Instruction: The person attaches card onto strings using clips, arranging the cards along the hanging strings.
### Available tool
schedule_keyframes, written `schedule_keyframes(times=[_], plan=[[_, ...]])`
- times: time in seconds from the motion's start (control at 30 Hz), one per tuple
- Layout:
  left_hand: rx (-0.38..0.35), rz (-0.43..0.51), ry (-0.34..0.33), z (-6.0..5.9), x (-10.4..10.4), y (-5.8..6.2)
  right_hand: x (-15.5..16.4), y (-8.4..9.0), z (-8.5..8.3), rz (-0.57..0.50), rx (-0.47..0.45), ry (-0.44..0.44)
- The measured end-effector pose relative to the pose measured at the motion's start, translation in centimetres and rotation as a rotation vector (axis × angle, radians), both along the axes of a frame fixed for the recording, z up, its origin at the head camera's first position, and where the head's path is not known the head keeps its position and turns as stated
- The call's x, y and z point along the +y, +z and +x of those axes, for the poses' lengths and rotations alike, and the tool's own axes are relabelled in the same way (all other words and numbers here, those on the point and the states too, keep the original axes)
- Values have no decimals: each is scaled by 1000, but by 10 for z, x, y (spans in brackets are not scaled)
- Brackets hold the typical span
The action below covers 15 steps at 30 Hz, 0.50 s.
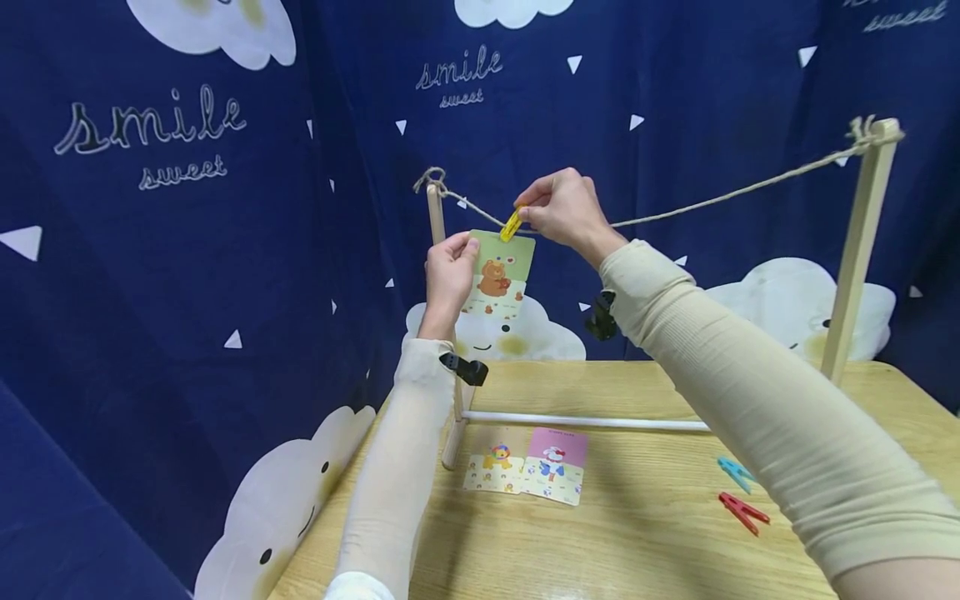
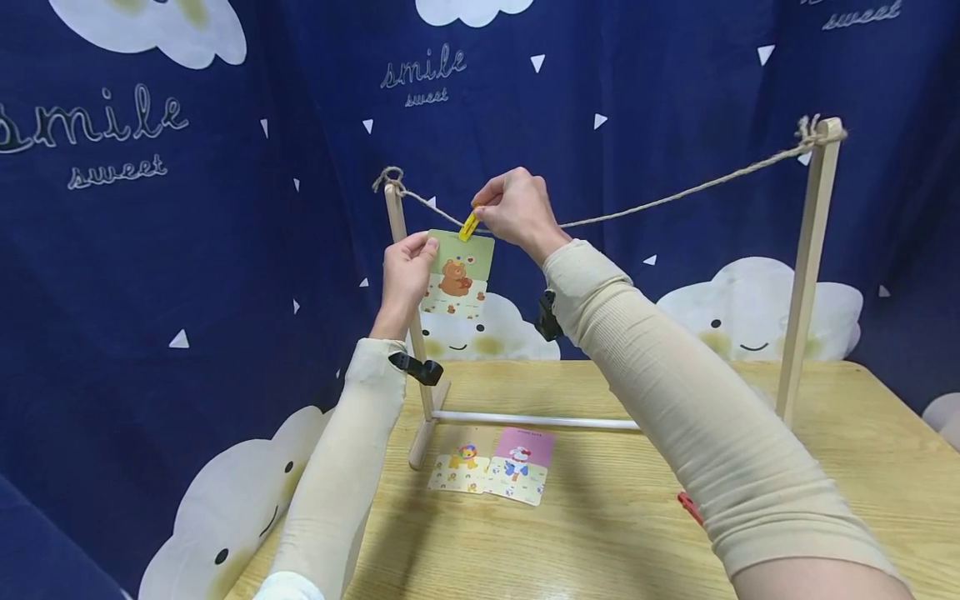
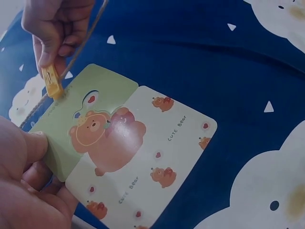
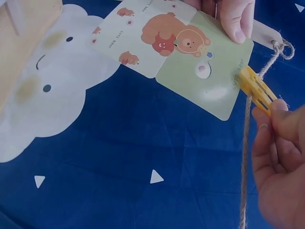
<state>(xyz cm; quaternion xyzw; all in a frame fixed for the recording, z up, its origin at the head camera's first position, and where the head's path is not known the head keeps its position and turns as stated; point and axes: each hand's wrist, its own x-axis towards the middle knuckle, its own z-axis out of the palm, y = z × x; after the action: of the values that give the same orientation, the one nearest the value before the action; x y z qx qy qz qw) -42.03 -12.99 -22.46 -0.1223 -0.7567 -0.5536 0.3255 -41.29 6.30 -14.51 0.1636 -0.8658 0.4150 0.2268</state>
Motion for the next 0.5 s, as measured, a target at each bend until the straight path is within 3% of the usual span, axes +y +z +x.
schedule_keyframes(times=[0.5], plan=[[26, -17, -14, 0, 4, 3, 1, -2, -2, 23, -28, 14]])
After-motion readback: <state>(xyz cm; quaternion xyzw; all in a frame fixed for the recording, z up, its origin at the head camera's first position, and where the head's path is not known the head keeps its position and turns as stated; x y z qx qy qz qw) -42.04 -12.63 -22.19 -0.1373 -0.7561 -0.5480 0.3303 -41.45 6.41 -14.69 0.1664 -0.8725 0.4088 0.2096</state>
